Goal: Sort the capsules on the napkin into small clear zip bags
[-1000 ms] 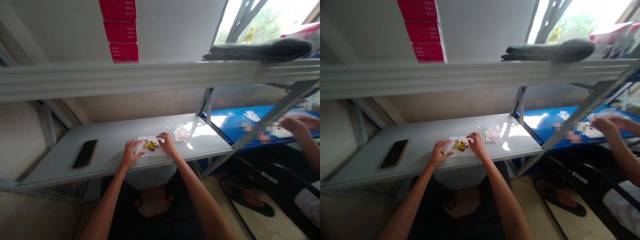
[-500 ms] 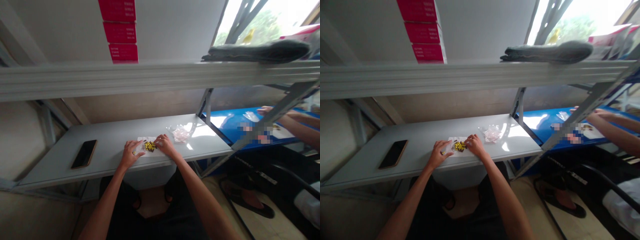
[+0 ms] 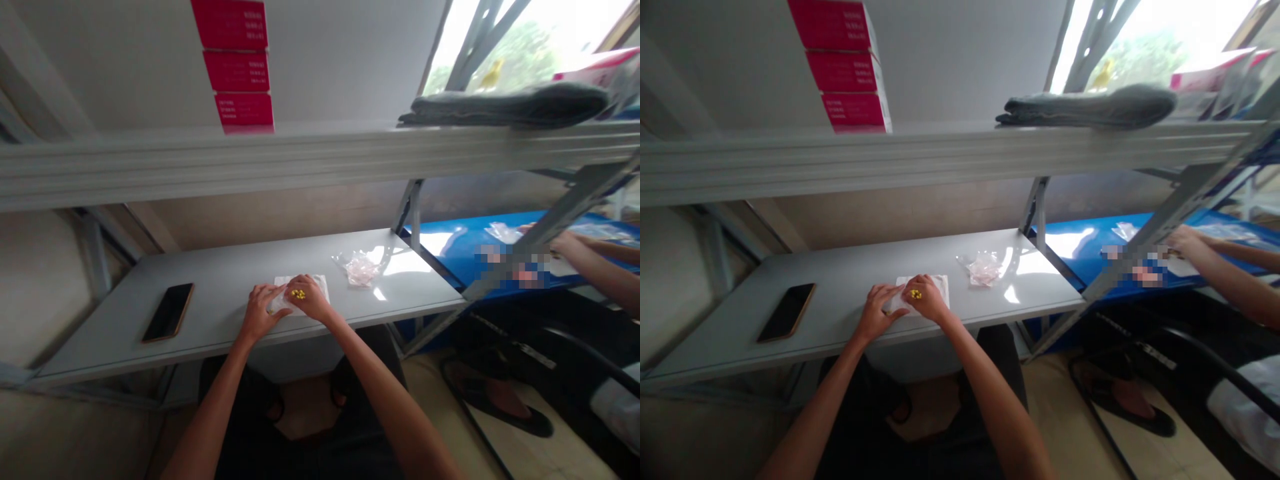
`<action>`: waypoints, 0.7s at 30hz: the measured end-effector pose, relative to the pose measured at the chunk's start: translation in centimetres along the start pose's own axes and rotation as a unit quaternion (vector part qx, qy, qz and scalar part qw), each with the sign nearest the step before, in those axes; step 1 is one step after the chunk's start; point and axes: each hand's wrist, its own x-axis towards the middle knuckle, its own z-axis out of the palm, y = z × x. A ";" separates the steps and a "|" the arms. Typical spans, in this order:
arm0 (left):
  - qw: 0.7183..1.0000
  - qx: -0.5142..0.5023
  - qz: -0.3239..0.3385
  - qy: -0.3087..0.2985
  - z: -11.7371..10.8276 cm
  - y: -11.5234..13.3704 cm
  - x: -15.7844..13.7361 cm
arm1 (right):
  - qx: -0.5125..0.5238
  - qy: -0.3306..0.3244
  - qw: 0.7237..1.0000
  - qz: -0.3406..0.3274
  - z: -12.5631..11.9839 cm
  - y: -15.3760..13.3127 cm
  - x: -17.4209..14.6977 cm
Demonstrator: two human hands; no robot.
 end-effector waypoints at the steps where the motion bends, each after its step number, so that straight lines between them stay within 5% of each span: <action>1: 1.000 -0.001 0.001 -0.001 0.0 0.0 0.0 | -0.005 -0.005 1.000 0.002 0.5 -0.1 0.0; 9: 1.000 0.009 -0.009 0.025 0.0 0.2 0.0 | -0.008 0.108 0.993 0.047 -1.5 3.6 -1.4; 14: 0.999 0.007 -0.017 0.033 -0.1 0.4 0.1 | -0.074 0.035 0.995 0.063 -2.6 6.4 -1.8; 21: 0.999 0.004 -0.020 0.030 -0.1 0.4 0.0 | -0.072 0.004 0.996 0.059 -2.0 6.7 -1.1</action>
